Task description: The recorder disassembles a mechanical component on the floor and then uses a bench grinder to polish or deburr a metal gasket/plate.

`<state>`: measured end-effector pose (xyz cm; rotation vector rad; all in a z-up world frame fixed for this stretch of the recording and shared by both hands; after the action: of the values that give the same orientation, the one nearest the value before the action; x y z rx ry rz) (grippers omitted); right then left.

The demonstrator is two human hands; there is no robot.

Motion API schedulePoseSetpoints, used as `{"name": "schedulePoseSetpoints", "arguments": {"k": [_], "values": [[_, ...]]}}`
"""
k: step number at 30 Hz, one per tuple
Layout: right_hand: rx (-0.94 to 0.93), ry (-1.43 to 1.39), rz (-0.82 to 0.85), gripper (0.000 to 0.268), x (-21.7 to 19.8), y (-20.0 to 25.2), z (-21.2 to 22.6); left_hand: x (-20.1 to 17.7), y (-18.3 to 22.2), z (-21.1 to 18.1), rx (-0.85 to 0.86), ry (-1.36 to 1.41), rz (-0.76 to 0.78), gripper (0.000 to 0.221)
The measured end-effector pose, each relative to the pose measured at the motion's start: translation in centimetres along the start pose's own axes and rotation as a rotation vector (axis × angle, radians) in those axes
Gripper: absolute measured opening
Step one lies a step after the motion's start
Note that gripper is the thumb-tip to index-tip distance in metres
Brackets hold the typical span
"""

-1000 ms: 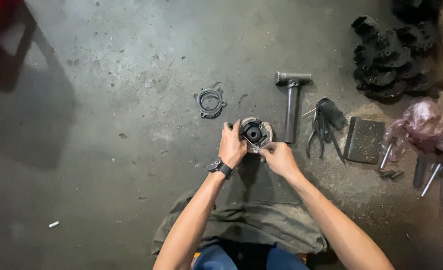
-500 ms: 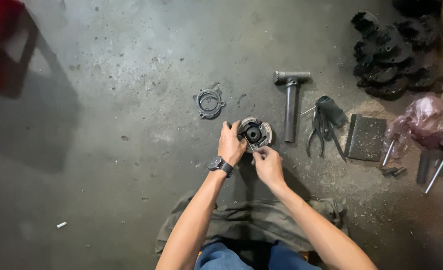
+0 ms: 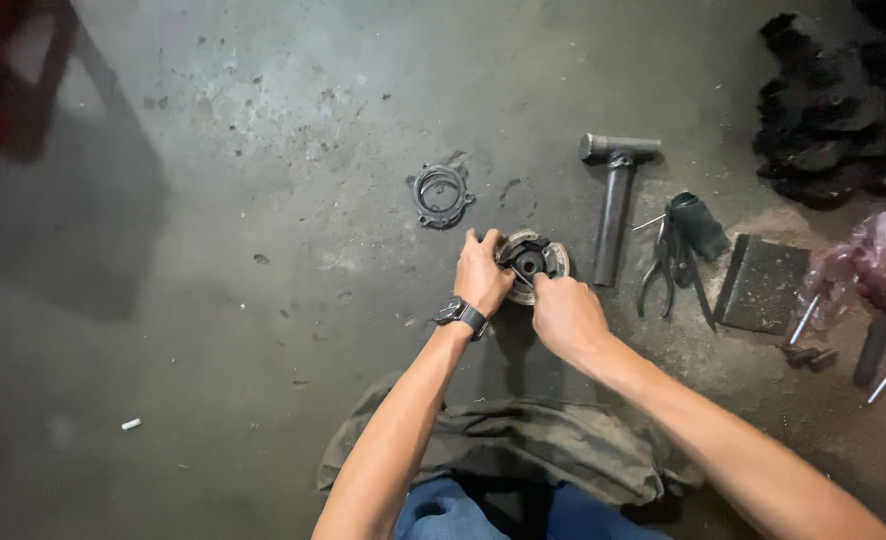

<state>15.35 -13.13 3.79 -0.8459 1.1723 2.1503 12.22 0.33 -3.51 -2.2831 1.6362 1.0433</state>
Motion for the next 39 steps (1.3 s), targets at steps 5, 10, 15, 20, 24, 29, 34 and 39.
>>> {"name": "schedulePoseSetpoints", "arguments": {"k": [5, 10, 15, 20, 24, 29, 34, 39], "values": [[-0.133, 0.155, 0.074, 0.015, -0.8, -0.8, 1.8, 0.1, -0.1, 0.0, -0.025, 0.019, -0.024, 0.048], [-0.244, 0.241, 0.113, 0.016, -0.4, -1.1, 2.2, -0.3, 0.1, -0.1, -0.042, 0.011, -0.010, 0.044], [-0.252, 0.248, 0.126, 0.014, -1.2, -1.1, 3.2, 0.6, 0.0, 0.6, 0.006, -0.007, -0.047, 0.045], [-0.314, 0.437, 0.284, 0.013, -1.1, -2.7, 3.9, 0.1, -0.5, 0.0, -0.052, -0.007, -0.060, 0.039], [-0.448, 0.638, 0.397, 0.012, -3.0, -5.7, 6.1, 0.7, -0.4, 0.5, -0.053, -0.029, -0.111, 0.038], [-0.523, 0.648, 0.309, 0.014, -2.7, -8.6, 5.6, 1.7, 0.1, 2.2, -0.142, -0.018, -0.084, 0.043], [-0.365, 0.556, 0.102, 0.014, -7.2, -6.7, 2.4, -1.2, 2.0, -0.8, -0.091, -0.027, 0.058, 0.048], [-0.040, 0.355, -0.117, 0.018, -10.4, -2.3, -5.2, -1.5, 3.9, -9.9, 0.739, -0.760, 0.174, 0.110]]}}
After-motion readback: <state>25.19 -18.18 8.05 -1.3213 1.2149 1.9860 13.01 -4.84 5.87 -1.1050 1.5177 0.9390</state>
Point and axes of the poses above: each hand's wrist, its own y-axis away from the middle knuckle, its own x-axis out of the palm, z = x × y, the point moved 7 cm from there along -y, towards the middle knuckle, and after that the axes turned 7 degrees about -y, right-handed, at the moved point
